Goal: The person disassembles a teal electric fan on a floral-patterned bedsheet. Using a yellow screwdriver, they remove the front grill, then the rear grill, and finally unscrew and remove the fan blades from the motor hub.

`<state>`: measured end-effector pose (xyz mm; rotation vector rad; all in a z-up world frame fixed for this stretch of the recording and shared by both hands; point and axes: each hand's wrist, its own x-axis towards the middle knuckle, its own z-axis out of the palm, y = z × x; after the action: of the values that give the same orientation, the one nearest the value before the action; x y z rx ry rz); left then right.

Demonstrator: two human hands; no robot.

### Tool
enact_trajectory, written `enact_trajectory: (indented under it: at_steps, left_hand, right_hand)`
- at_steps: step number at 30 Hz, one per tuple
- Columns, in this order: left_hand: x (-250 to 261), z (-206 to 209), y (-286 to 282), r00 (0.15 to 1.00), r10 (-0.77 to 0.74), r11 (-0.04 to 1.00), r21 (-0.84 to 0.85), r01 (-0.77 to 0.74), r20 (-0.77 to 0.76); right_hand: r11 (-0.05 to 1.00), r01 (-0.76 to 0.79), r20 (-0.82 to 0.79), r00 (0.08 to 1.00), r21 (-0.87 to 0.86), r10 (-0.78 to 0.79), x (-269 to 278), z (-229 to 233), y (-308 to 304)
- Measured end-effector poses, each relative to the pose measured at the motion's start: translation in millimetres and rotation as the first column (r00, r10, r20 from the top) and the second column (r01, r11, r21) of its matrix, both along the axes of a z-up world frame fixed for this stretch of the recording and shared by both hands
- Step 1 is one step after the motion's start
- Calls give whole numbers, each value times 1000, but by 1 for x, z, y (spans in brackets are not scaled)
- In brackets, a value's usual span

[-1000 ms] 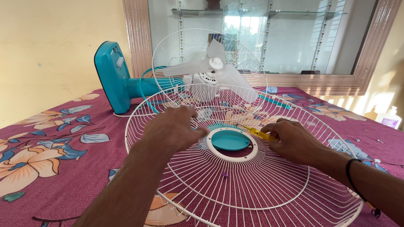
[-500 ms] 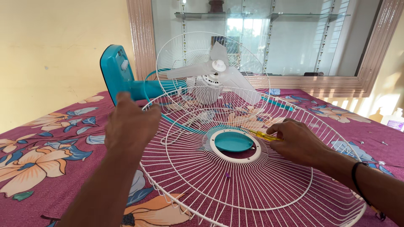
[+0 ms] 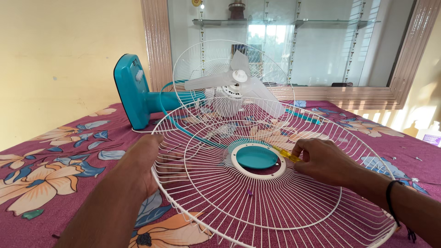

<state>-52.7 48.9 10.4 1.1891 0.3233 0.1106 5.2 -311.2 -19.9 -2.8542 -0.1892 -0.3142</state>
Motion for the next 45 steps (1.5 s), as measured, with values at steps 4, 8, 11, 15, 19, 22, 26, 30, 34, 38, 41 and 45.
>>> enact_trajectory:
  at_steps: [4,8,11,15,19,22,26,30,34,38,41,45]
  left_hand:
    - [-6,1,-2,999,29,1000,9,-29,-33]
    - [-6,8,-4,997,81,997,-2,-81,-17]
    - [0,9,1,993,121,993,4,-121,7]
    - [12,13,12,985,160,987,-34,-158,65]
    - [14,10,22,956,258,965,-81,-249,139]
    - [11,11,25,942,279,960,-77,-269,188]
    - [5,11,27,938,267,963,-97,-251,221]
    - [8,10,25,939,266,961,-132,-242,219]
    - [19,3,14,943,207,976,-115,-183,259]
    - [27,-4,-5,945,201,975,-147,-168,259]
    - [30,-9,-20,942,244,966,-148,-214,231]
    - [31,-11,-42,950,258,955,-198,-222,177]
  right_hand:
    - [999,-41,16,999,25,40,-4,6,-6]
    - [994,-39,40,999,100,35,-10,25,-4]
    - [981,-19,60,998,193,7,-20,41,1]
    - [881,-52,174,984,471,-35,-40,64,3]
    - [795,-119,343,932,595,-117,-47,71,-4]
    - [712,-184,436,880,678,-188,-45,58,-22]
    - [527,-11,245,894,850,-376,-32,29,-47]
    - [527,144,52,939,837,-339,-30,3,-72]
    - [739,252,35,936,625,-349,-38,-14,-91]
    - [834,342,65,911,432,-407,-49,-9,-106]
    - [865,406,59,896,296,-440,-56,-11,-113]
    - [904,347,75,924,249,-375,-64,-20,-117]
